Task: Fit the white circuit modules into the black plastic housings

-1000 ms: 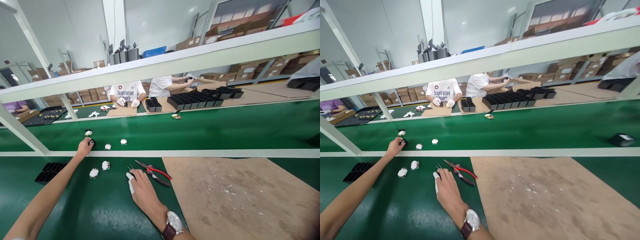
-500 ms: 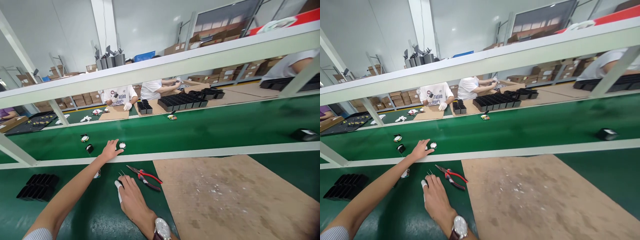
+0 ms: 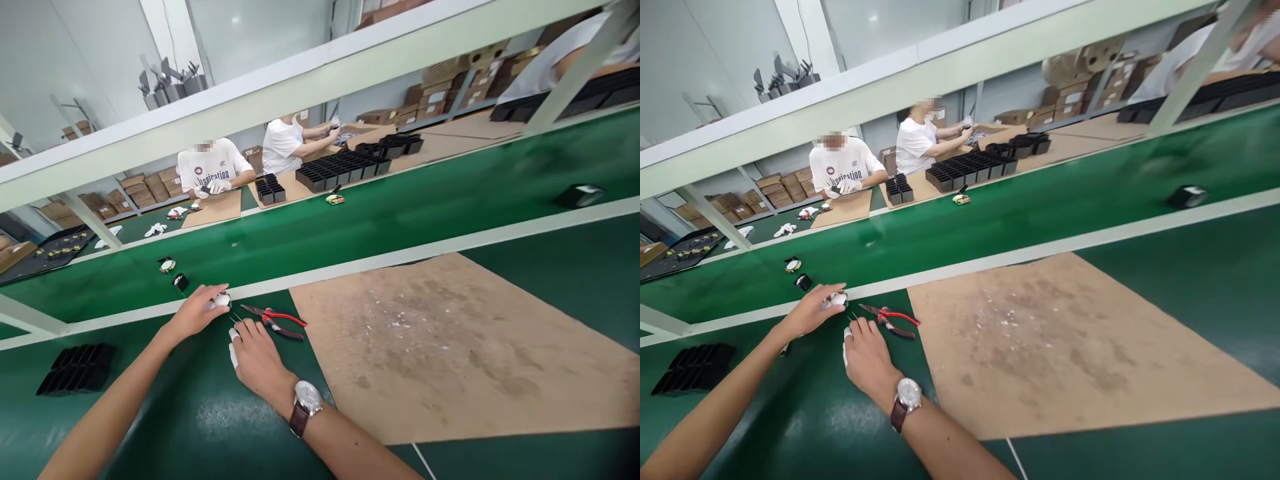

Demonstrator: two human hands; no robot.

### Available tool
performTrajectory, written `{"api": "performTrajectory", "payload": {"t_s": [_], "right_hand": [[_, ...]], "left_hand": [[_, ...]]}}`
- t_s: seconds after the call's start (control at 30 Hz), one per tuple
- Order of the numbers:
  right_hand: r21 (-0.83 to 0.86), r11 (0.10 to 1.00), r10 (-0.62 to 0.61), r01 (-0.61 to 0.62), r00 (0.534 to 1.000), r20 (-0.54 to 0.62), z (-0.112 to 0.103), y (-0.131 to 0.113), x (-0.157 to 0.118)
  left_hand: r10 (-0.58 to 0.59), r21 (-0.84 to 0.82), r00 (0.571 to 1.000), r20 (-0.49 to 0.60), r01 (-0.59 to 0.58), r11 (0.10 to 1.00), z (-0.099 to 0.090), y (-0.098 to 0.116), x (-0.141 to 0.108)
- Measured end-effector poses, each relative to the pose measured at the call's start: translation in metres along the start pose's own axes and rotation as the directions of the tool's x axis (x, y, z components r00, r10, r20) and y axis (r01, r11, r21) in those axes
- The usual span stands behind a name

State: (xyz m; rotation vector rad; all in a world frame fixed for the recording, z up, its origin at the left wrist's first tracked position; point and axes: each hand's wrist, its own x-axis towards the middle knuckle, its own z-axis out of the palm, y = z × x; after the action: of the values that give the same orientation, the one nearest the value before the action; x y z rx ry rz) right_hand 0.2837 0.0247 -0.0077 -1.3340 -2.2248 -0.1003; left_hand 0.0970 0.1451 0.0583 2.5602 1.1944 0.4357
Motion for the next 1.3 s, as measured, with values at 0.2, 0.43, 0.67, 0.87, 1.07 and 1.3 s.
{"api": "performTrajectory", "payload": {"t_s": [0.2, 0.43, 0.67, 0.87, 1.07, 1.3], "right_hand": [[0.017, 0.999, -0.027, 0.027, 1.0, -0.006, 0.001, 0.002, -0.002], [0.068, 0.987, -0.142, 0.148, 0.986, -0.089, 0.003, 0.001, -0.01], [0.087, 0.975, -0.203, 0.207, 0.978, -0.05, 0.016, -0.006, 0.016], [0.148, 0.962, -0.237, 0.23, 0.971, 0.03, 0.018, -0.005, 0.03], [0.315, 0.918, -0.252, 0.239, 0.968, 0.0, -0.005, -0.001, 0.006], [0.185, 0.964, -0.201, 0.192, 0.979, 0.035, 0.001, -0.016, -0.012]], "left_hand": [[-0.034, 0.02, 0.994, -0.105, 0.036, 0.999, -0.019, 0.001, -0.082], [-0.203, 0.17, 0.816, -0.542, 0.343, 0.924, -0.095, -0.029, -0.181], [-0.298, 0.368, 0.816, -0.495, 0.507, 0.78, -0.09, -0.07, -0.282], [-0.249, 0.335, 0.843, -0.477, 0.437, 0.835, -0.069, -0.076, -0.292], [-0.226, 0.073, 0.886, -0.405, 0.278, 0.958, -0.056, -0.025, -0.258], [-0.077, -0.248, 0.995, -0.07, 0.057, 0.967, -0.005, 0.024, -0.18]]}}
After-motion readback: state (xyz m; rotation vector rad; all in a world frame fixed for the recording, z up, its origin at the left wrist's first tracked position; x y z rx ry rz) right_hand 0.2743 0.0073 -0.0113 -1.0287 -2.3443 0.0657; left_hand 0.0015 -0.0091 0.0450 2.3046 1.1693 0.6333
